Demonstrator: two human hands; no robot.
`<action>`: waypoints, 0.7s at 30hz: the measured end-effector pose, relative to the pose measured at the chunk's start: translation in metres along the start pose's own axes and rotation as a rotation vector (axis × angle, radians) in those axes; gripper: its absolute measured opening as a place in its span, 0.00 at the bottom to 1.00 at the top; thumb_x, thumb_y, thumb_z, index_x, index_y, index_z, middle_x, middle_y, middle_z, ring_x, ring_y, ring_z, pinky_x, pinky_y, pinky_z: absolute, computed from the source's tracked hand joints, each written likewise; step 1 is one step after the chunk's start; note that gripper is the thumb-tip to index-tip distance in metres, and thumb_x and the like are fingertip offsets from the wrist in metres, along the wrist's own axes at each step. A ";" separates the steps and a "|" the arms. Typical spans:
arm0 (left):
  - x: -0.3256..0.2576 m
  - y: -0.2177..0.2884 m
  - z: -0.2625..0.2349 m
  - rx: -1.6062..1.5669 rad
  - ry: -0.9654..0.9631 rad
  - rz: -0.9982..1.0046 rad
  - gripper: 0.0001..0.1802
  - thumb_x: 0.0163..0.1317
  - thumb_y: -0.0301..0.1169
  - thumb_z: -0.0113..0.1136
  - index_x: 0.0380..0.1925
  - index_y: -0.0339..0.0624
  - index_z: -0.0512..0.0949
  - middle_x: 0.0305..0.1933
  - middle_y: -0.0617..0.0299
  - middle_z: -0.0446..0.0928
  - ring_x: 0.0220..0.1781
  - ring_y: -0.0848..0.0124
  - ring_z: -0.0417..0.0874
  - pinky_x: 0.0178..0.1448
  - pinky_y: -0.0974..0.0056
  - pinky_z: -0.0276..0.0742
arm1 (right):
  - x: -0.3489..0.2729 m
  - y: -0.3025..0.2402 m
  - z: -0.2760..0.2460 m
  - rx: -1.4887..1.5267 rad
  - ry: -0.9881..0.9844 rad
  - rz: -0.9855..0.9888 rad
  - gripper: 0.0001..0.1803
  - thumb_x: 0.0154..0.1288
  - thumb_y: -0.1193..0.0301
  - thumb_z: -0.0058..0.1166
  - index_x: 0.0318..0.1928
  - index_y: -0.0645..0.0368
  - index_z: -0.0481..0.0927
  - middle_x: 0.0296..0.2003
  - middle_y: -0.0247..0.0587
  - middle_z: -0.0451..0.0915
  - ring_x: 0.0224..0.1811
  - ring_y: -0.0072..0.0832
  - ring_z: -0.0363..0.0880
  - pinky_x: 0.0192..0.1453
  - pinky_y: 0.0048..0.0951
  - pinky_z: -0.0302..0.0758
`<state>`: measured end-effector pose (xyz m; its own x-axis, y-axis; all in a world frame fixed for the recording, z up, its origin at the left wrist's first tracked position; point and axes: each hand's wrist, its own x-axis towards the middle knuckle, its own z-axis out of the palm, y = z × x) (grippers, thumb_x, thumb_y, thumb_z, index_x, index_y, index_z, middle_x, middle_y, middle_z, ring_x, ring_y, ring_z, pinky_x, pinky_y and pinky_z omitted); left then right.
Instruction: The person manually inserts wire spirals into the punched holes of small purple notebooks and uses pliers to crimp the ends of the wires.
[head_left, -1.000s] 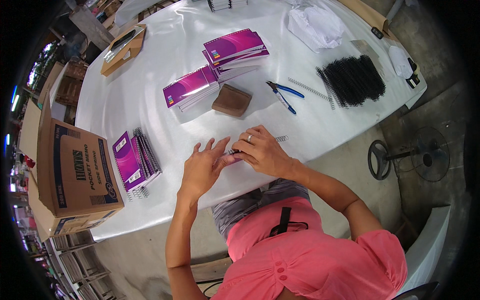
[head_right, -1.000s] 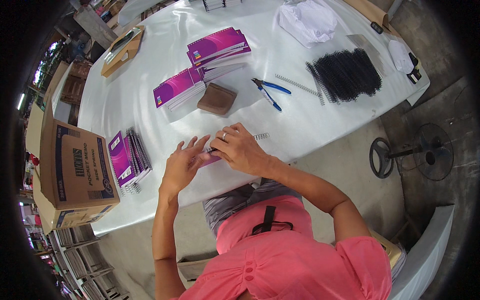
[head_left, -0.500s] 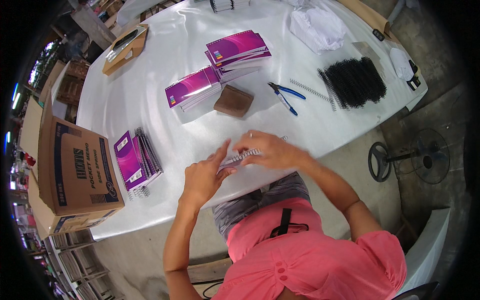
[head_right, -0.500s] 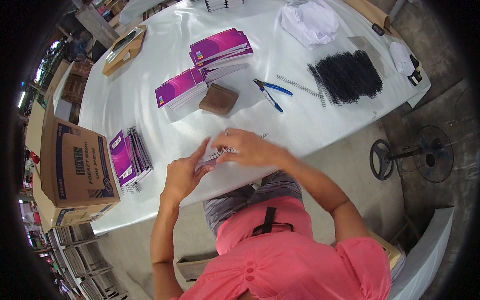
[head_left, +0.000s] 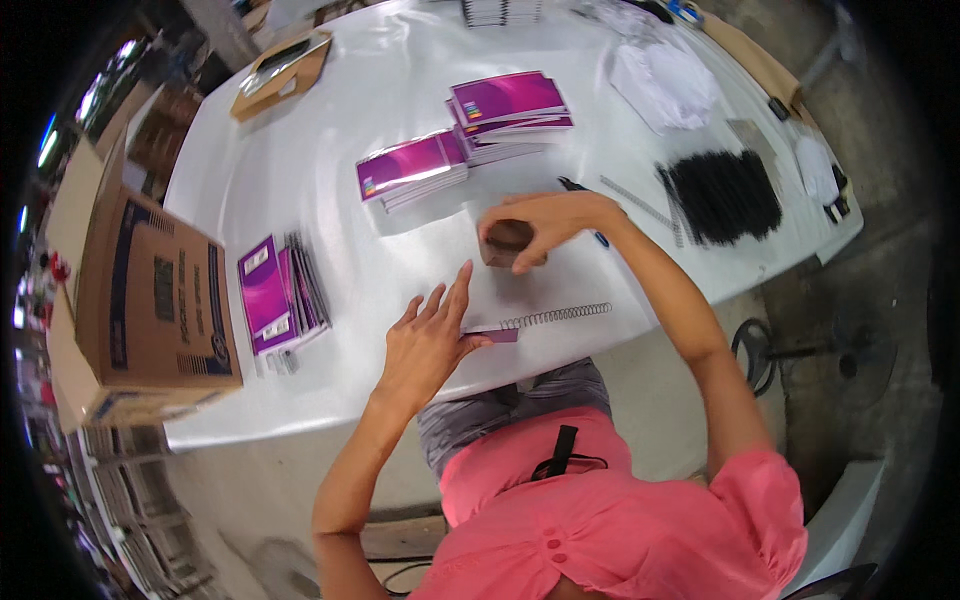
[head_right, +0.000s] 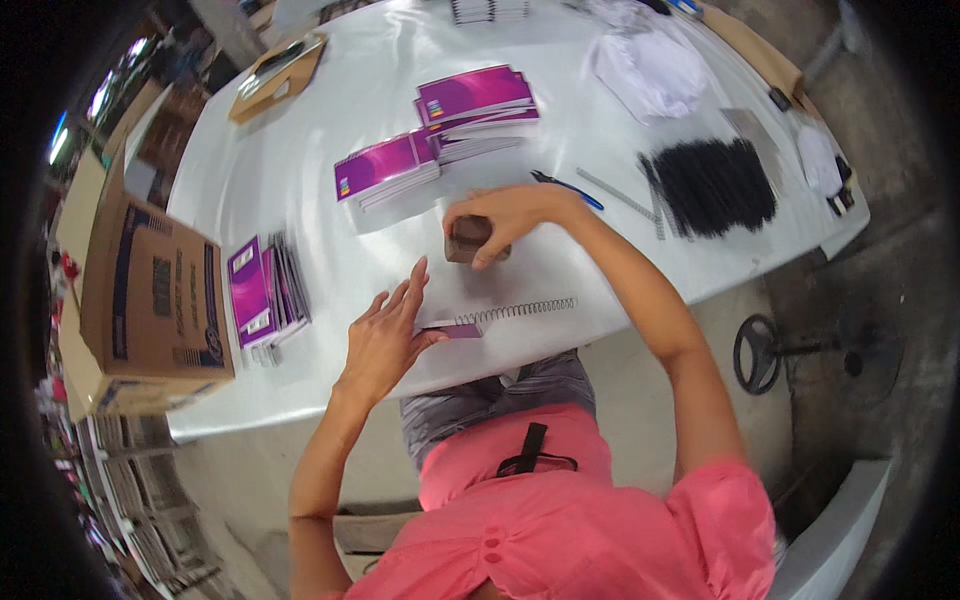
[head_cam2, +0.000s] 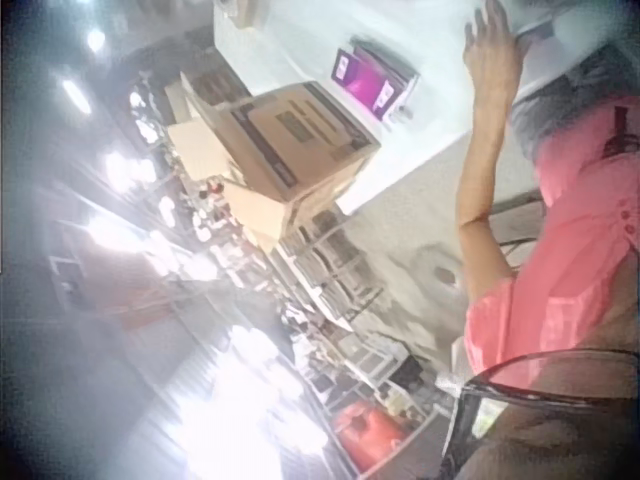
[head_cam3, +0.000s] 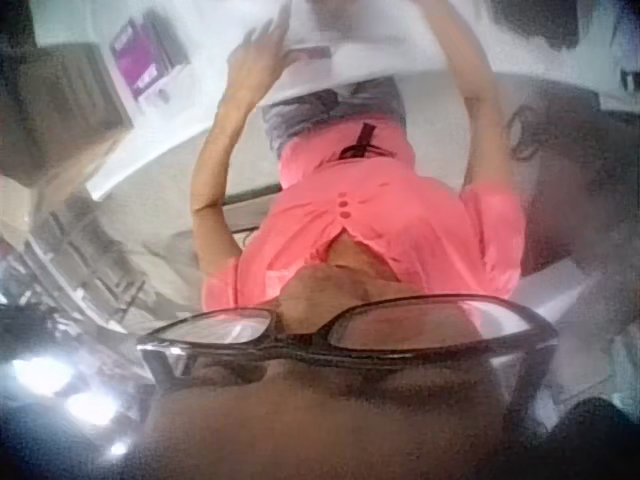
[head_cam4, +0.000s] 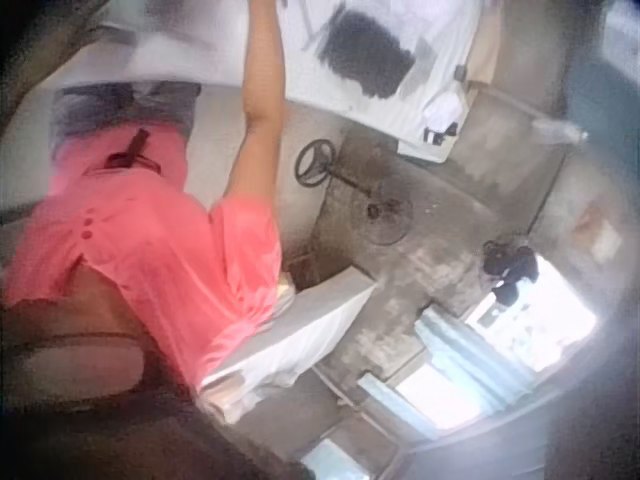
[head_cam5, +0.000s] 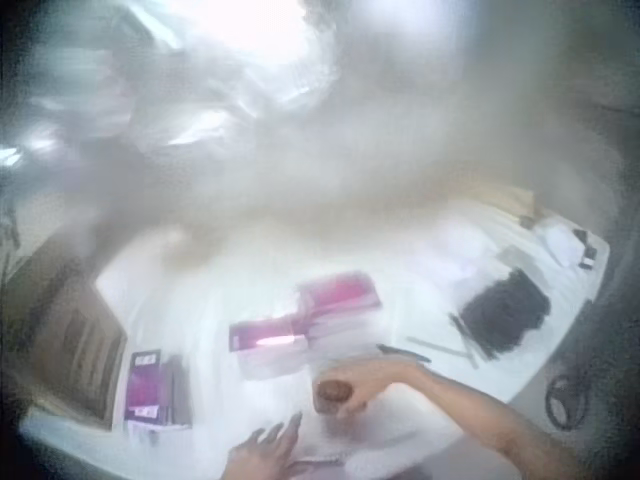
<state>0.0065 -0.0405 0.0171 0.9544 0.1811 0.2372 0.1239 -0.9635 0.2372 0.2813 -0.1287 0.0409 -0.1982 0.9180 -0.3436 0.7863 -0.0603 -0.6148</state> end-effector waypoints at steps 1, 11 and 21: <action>0.004 0.003 0.004 -0.022 0.042 0.033 0.55 0.51 0.54 0.65 0.75 0.50 0.49 0.59 0.50 0.77 0.61 0.54 0.78 0.64 0.52 0.75 | -0.012 0.002 0.002 0.287 -0.022 -0.068 0.32 0.55 0.59 0.68 0.60 0.49 0.74 0.58 0.39 0.73 0.57 0.38 0.74 0.60 0.39 0.72; 0.005 0.000 -0.002 -0.013 0.026 -0.020 0.57 0.49 0.57 0.65 0.75 0.54 0.49 0.57 0.49 0.78 0.58 0.54 0.80 0.50 0.56 0.82 | -0.021 -0.017 0.044 0.689 -0.109 -0.293 0.35 0.56 0.53 0.65 0.63 0.53 0.77 0.57 0.40 0.76 0.58 0.34 0.73 0.62 0.33 0.70; 0.012 0.000 -0.012 -0.103 -0.307 -0.196 0.58 0.53 0.56 0.66 0.76 0.55 0.41 0.48 0.56 0.82 0.35 0.49 0.85 0.38 0.52 0.81 | -0.011 -0.020 0.041 0.358 -0.083 -0.063 0.35 0.59 0.51 0.64 0.63 0.54 0.77 0.55 0.42 0.77 0.56 0.33 0.74 0.58 0.30 0.71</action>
<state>0.0145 -0.0358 0.0307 0.9541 0.2781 -0.1114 0.2996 -0.8886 0.3473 0.2434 -0.1535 0.0275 -0.2977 0.8904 -0.3443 0.5193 -0.1516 -0.8410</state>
